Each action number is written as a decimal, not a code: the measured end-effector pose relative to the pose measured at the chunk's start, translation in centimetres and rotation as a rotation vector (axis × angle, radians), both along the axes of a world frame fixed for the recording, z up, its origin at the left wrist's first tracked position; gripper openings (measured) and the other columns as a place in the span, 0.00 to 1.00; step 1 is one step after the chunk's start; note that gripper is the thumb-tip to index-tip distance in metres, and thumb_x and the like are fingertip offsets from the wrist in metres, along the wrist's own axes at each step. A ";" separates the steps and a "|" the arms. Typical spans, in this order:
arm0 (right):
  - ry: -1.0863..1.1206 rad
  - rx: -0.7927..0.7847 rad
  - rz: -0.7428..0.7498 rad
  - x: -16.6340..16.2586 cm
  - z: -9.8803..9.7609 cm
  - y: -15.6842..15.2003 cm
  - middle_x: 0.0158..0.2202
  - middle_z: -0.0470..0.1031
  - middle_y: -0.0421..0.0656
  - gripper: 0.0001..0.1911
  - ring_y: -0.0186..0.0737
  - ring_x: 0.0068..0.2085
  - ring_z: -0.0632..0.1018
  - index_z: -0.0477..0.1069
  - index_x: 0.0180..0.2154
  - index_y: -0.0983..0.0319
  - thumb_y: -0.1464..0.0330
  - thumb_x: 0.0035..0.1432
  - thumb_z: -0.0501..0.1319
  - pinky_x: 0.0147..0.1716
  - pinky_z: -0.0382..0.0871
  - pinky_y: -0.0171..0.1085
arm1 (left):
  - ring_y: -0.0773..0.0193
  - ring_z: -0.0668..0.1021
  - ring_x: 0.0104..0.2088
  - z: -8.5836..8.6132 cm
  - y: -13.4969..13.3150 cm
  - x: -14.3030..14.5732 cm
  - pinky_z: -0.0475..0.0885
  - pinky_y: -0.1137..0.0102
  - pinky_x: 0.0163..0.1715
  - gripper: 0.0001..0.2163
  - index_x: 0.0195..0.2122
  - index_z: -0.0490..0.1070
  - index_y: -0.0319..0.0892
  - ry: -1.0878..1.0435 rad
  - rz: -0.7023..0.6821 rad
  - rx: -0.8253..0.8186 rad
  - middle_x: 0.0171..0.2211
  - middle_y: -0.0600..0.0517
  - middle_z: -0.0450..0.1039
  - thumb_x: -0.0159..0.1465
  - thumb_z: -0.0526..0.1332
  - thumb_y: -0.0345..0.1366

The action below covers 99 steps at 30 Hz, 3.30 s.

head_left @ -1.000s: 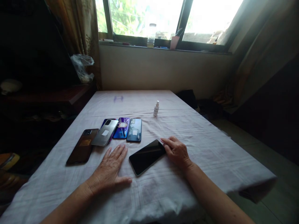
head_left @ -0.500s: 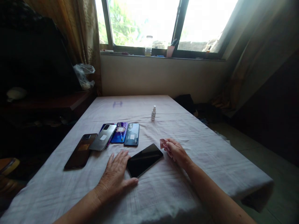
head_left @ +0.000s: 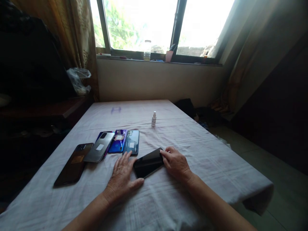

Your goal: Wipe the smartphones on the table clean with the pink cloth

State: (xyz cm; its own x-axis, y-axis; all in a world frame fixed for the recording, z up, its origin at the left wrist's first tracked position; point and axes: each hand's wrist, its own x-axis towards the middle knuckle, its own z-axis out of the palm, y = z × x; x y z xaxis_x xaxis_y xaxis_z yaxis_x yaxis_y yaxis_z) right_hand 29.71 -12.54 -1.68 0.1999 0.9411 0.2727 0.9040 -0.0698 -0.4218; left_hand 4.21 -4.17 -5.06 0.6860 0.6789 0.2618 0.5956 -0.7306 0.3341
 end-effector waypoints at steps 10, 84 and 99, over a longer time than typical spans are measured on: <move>-0.291 0.072 0.212 -2.3 -0.2 -1.1 0.40 0.75 0.46 0.17 0.42 0.40 0.73 0.76 0.48 0.61 0.76 0.59 0.57 0.42 0.67 0.37 | 0.40 0.56 0.68 -0.2 0.3 -0.6 0.52 0.42 0.64 0.33 0.63 0.62 0.45 0.032 0.004 -0.019 0.67 0.40 0.57 0.58 0.66 0.50; -0.140 0.105 0.495 -7.9 0.3 1.6 0.42 0.79 0.43 0.13 0.40 0.40 0.74 0.78 0.45 0.59 0.74 0.61 0.60 0.44 0.69 0.38 | 0.40 0.55 0.69 1.9 0.1 -0.9 0.47 0.41 0.65 0.28 0.54 0.68 0.47 0.062 0.048 -0.158 0.67 0.41 0.57 0.52 0.69 0.42; -0.243 0.096 0.110 -4.6 -0.4 -1.6 0.42 0.78 0.47 0.17 0.44 0.42 0.75 0.78 0.47 0.58 0.76 0.61 0.57 0.42 0.71 0.39 | 0.41 0.56 0.68 1.4 0.3 -1.0 0.48 0.42 0.65 0.27 0.53 0.68 0.49 0.021 0.047 -0.136 0.67 0.44 0.57 0.52 0.69 0.44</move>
State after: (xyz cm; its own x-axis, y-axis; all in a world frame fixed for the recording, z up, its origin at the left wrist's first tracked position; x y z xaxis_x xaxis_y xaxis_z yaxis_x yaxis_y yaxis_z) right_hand 25.09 -14.12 -2.12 0.0156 0.9209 0.3895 0.9794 0.0643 -0.1912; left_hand 3.18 -3.92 -3.70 0.6570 0.7386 0.1510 0.6358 -0.6504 0.4156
